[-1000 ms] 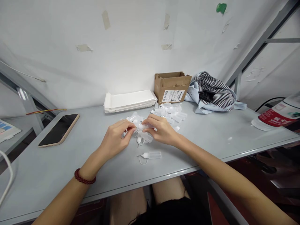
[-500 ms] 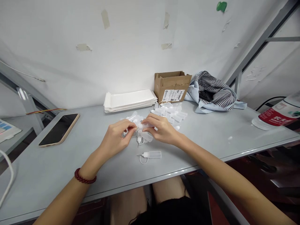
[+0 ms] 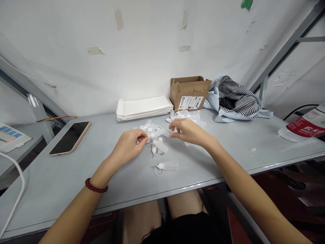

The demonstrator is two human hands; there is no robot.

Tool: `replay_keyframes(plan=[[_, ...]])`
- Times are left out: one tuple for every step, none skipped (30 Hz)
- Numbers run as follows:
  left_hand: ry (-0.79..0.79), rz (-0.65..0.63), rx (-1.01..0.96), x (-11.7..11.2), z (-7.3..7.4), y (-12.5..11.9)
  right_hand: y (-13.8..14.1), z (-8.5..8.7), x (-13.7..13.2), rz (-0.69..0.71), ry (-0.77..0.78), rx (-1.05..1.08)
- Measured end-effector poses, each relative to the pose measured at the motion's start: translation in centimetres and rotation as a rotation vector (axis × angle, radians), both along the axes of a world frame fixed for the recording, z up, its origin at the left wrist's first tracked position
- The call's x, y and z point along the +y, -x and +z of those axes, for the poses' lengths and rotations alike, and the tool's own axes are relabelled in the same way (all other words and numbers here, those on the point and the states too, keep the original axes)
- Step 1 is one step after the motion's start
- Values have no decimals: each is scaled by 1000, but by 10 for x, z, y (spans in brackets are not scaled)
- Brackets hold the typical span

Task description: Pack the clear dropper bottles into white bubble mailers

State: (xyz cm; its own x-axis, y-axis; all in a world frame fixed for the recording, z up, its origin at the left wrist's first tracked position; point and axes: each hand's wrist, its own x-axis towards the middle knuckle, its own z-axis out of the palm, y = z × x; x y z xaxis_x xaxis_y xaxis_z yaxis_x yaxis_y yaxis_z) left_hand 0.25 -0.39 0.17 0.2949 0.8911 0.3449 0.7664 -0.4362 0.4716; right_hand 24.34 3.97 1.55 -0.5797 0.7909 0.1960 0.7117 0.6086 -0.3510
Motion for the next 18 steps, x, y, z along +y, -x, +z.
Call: replay_keyframes(plan=[[22,11,16,1,0,1,-4,2,1,-27,54,-24],[37,17,27,1,0,1,-8,4,2,-59,112,-56],[45,19,34,1,1,1,-13,5,3,-88,162,-94],[48,18,34,1,1,1,-17,7,4,-115,203,-128],[50,16,30,1,2,1,-21,9,5,-137,240,-154],[54,16,28,0,2,1,-25,10,6,-151,279,-170],[61,20,27,0,3,1,-28,11,7,-162,325,-179],[68,31,26,0,3,1,-30,12,8,-173,372,-184],[79,48,23,-1,4,1,-31,13,9,-180,421,-189],[92,68,19,-1,4,2,-32,14,9,-183,465,-195],[107,90,14,-1,5,2,-32,14,9,-183,498,-203],[122,111,7,-2,5,2,-32,15,9,-177,519,-212],[136,127,1,-2,6,2,-31,15,9,-167,534,-221],[146,138,-4,-3,6,2,-31,16,9,-155,544,-228],[152,144,-9,-3,7,2,-31,17,8,-149,553,-235],[151,149,-14,-3,7,1,-31,18,8,-153,561,-243],[150,151,-18,-3,7,1,-32,19,7,-161,575,-254],[148,153,-22,-3,7,1,-32,21,7,-172,593,-269]])
